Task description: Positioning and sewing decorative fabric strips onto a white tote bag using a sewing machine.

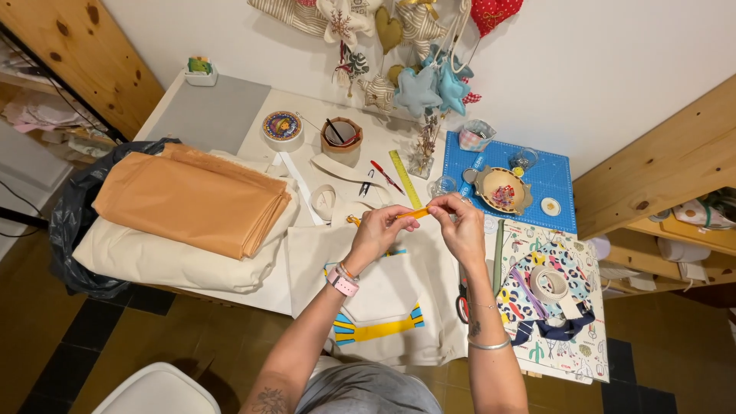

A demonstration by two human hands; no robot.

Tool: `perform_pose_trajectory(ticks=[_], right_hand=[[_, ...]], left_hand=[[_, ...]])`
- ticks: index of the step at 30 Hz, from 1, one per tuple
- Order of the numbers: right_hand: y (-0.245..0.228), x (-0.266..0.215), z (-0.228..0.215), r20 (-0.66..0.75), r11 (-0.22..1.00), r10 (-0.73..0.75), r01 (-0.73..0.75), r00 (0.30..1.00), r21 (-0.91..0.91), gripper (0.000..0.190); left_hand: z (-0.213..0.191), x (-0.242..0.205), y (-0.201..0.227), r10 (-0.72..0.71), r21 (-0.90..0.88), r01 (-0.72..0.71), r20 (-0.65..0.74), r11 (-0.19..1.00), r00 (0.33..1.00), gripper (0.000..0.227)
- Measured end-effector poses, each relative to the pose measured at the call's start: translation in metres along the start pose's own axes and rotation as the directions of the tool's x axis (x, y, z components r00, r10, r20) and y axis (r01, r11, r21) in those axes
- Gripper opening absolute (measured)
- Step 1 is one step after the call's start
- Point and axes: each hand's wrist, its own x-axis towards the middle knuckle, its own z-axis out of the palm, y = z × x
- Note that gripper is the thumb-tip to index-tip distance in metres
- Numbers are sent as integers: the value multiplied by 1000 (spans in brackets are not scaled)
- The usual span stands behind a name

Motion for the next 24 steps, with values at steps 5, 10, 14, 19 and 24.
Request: perform_pose_trajectory(ticks=[5, 10, 14, 19, 24], right_hand=[[7, 2, 2, -18, 998, 43, -43, 999, 47, 6], [4, 0, 4, -69, 980, 112, -98, 991, 173, 5], [-1, -1, 5, -95, 943, 198, -163, 976, 290, 5], [10, -4, 7, -83, 894, 261, -208, 962, 396, 6], [21, -5, 10, -90, 857, 286, -212, 954, 470, 9]], left_hand=[[6, 6, -17, -166, -260, 150, -41, 954, 985, 20], [4, 11, -16, -226, -516, 161, -67, 842, 972, 33], [5, 15, -20, -207, -526, 128, -94, 841, 974, 31], [6, 14, -17, -166, -532, 87, -103, 842, 981, 29], [6, 9, -6, -133, -519, 48, -128, 854, 983, 27]])
